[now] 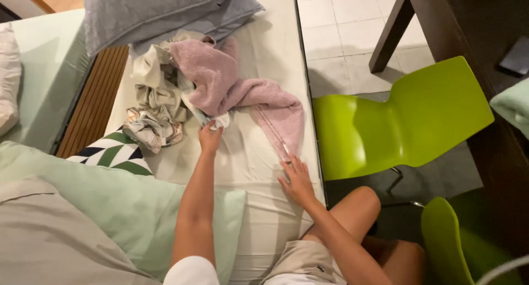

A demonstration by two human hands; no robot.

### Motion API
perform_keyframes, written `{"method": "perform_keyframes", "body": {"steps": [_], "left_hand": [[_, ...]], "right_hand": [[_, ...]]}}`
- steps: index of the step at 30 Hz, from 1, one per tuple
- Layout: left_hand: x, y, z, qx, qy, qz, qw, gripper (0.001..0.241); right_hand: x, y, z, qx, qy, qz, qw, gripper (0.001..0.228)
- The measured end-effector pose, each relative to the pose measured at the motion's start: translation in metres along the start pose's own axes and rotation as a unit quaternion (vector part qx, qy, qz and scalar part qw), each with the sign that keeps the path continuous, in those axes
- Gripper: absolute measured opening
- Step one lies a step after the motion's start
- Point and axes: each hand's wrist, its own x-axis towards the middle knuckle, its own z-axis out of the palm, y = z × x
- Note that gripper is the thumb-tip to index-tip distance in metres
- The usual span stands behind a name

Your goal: The person sits on the edge of a bed and folds a white patterned cloth by hand. They smooth the fabric, fold it into a compact square, and place it on a nearby dark wooden table. The person then picks up a green and white striped cloth and begins folding it as well.

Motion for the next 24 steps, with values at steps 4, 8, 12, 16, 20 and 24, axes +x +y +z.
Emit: {"method": "perform_keyframes", "body": {"steps": [4, 8, 12, 16, 20, 24], "left_hand": [[0.026, 0.013, -0.007, -0.049, 0.152, -0.036, 0.987, 0.031], [0.055, 0.062, -0.067, -0.131, 0.199, 0.018, 0.971, 0.038], [0.021, 0.188, -0.179, -0.238, 0.211, 0.19, 0.929, 0.036], [-0.024, 0.284, -0.241, -0.452, 0.176, 0.266, 0.833, 0.042], [-0.096, 0.333, -0.264, -0.47, 0.007, 0.314, 0.825, 0.062], [-0.152, 0.337, -0.223, -0.462, -0.184, 0.256, 0.829, 0.094]], "right_hand": [[0.001, 0.012, 0.006, 0.01, 0.002, -0.007, 1.0, 0.052], [0.005, 0.023, -0.004, 0.131, 0.016, -0.017, 0.991, 0.043], [0.011, 0.039, -0.004, 0.173, 0.041, -0.001, 0.984, 0.037], [0.02, -0.016, -0.042, 0.2, 0.111, 0.038, 0.973, 0.031], [0.028, -0.095, -0.102, 0.379, 0.065, 0.057, 0.921, 0.049], [0.024, -0.153, -0.156, 0.549, -0.034, -0.116, 0.827, 0.094]]}}
